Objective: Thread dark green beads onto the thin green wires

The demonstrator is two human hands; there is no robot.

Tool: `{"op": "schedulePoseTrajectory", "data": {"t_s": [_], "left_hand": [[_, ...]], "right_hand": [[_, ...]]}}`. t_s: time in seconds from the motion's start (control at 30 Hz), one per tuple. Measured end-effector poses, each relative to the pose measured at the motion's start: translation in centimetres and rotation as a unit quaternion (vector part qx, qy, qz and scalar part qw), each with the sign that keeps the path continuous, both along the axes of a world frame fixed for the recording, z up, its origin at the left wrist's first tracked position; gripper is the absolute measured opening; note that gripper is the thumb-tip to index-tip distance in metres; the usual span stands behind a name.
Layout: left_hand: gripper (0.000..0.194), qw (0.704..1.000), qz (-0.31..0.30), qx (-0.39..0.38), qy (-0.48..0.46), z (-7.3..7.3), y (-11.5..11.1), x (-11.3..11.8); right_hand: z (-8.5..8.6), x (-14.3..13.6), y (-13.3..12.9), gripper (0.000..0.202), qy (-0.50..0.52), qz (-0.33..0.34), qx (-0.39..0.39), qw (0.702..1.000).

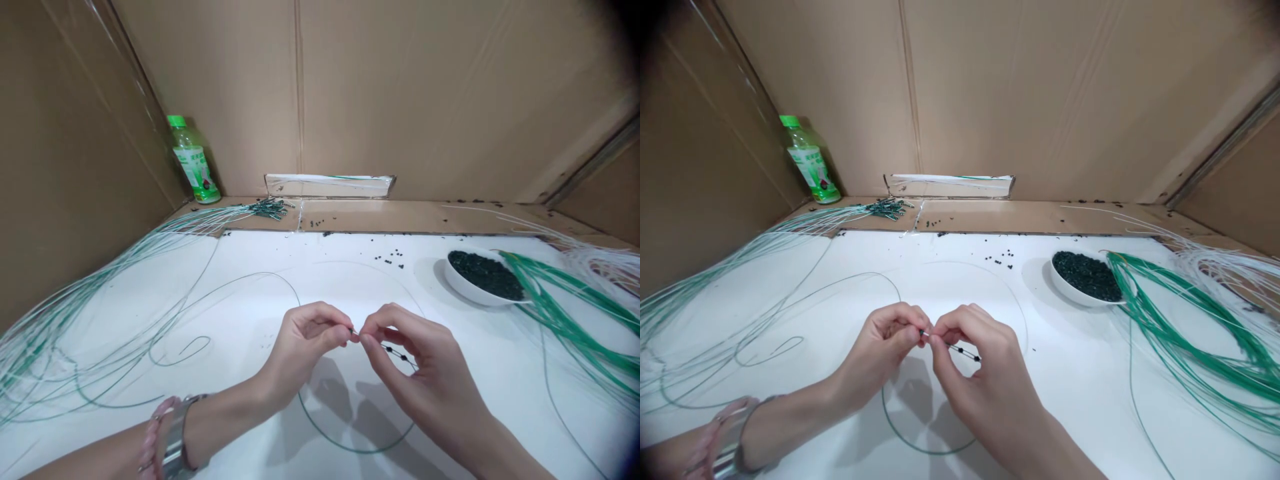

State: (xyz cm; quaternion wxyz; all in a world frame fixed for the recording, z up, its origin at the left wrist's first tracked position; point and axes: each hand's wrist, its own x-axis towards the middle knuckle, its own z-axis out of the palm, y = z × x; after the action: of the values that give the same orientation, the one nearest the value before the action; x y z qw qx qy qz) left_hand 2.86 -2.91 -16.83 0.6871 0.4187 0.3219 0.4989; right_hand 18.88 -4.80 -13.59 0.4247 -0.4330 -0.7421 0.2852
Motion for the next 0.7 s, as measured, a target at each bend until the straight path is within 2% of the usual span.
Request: {"op": "schedulePoseTrajectory", "data": {"t_s": [0.47,0.7], "left_hand": [[0.007,1.000,-0.002,0.011,0.022,-0.09,0.08,-0.06],[0.009,0.998,0.005,0.006,0.070,0.57,-0.17,0.01]], "right_hand": [[-0.06,-0.05,0.11,0.012,-0.033,-0.015,0.031,0.999],[0.01,-0.03,0.10,0.013,-0.065,-0.013,0.094,0.993]]}}
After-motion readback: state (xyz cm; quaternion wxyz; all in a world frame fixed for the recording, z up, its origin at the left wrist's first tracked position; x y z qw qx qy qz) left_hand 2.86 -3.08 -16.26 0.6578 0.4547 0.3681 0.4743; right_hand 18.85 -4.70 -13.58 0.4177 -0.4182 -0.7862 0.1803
